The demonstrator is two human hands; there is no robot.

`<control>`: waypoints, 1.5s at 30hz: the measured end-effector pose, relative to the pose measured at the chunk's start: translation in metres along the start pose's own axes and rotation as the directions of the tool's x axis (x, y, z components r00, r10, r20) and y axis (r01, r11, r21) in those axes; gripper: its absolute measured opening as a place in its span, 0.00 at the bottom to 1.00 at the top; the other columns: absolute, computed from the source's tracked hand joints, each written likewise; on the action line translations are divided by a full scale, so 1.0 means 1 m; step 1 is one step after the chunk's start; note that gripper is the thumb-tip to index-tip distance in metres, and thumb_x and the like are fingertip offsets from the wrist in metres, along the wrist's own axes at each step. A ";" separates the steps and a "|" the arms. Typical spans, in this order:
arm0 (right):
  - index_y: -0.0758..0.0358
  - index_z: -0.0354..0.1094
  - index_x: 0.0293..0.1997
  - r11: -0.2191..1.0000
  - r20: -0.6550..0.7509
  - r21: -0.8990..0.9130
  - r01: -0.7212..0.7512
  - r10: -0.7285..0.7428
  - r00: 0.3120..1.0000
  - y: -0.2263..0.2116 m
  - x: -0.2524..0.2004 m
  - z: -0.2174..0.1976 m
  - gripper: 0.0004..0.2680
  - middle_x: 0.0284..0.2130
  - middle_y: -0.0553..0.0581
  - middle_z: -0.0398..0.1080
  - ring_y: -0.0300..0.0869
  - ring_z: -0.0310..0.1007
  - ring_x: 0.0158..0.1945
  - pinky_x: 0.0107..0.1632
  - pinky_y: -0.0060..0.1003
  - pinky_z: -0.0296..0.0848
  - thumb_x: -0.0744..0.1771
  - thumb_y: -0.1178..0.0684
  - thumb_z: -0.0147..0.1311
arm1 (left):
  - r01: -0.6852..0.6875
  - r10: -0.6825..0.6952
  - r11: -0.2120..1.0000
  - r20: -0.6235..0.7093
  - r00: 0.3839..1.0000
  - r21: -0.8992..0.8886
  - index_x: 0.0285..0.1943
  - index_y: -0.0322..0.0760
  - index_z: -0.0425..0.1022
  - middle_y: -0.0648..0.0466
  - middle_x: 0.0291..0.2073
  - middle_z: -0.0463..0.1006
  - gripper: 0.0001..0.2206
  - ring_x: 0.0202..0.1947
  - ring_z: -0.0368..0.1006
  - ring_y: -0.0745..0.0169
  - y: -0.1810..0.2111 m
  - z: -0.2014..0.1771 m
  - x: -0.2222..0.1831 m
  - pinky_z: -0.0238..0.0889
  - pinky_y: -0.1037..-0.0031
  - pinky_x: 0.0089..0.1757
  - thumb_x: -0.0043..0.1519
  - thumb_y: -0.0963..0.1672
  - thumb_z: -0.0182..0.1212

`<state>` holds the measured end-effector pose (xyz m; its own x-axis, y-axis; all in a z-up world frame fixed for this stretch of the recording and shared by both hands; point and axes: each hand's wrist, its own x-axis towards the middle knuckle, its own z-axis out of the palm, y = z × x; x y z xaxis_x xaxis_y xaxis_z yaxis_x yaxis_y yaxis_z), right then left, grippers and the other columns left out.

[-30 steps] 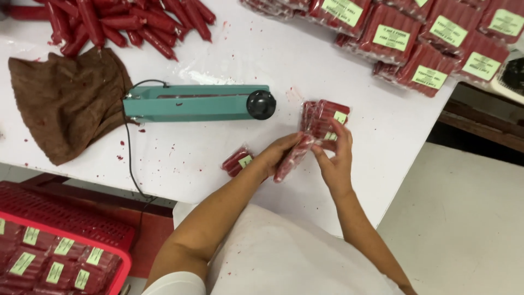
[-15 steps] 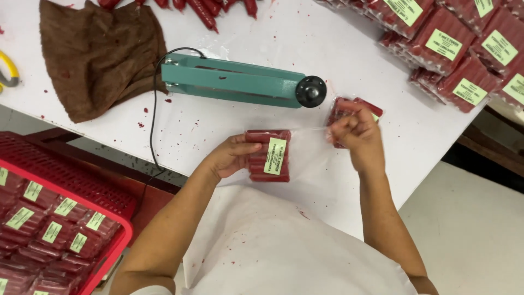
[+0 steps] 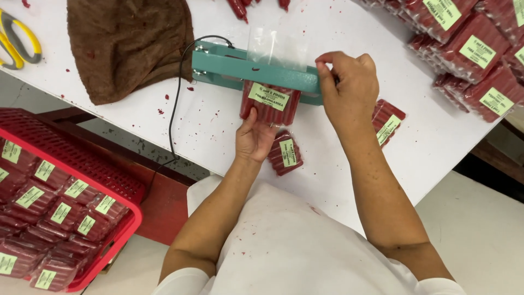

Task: Sealing plastic bags containing sausages using a manual heat sealer and organizing them into a storage basket.

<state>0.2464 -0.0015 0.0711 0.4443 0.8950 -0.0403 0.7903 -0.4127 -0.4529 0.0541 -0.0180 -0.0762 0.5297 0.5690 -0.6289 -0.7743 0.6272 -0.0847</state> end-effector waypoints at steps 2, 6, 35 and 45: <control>0.50 0.74 0.44 1.000 -0.008 0.005 -0.025 0.025 1.000 0.004 0.000 0.007 0.05 0.21 0.44 0.61 0.43 0.57 0.37 0.30 0.40 0.59 0.71 0.52 0.50 | -0.004 0.004 1.000 0.007 1.000 -0.007 0.67 0.35 0.67 0.43 0.60 0.73 0.26 0.62 0.67 0.44 0.000 0.000 0.000 0.60 0.46 0.62 0.59 0.42 0.67; 0.51 0.72 0.45 0.999 -0.084 0.028 -0.030 0.032 0.996 0.025 -0.001 0.034 0.06 0.19 0.45 0.58 0.43 0.59 0.35 0.31 0.40 0.60 0.72 0.54 0.47 | -0.022 0.021 1.000 -0.057 0.998 -0.019 0.66 0.35 0.68 0.42 0.61 0.72 0.24 0.64 0.65 0.41 -0.001 0.003 0.000 0.59 0.39 0.61 0.59 0.43 0.66; 0.49 0.70 0.46 0.992 -0.236 -0.023 0.125 -0.127 0.964 0.065 0.002 0.076 0.08 0.23 0.42 0.64 0.42 0.58 0.33 0.28 0.36 0.57 0.72 0.57 0.41 | -0.020 0.022 0.991 -0.012 1.000 0.135 0.64 0.37 0.71 0.45 0.62 0.73 0.20 0.66 0.64 0.43 0.007 -0.012 0.004 0.57 0.44 0.64 0.63 0.45 0.65; 0.50 0.70 0.45 0.992 -0.225 0.013 0.125 -0.119 0.967 0.068 0.000 0.078 0.08 0.23 0.42 0.66 0.43 0.58 0.32 0.30 0.38 0.58 0.71 0.58 0.41 | -0.014 0.014 0.992 -0.003 1.000 0.126 0.63 0.36 0.71 0.46 0.60 0.74 0.19 0.66 0.65 0.46 0.008 -0.019 0.006 0.56 0.45 0.64 0.64 0.45 0.64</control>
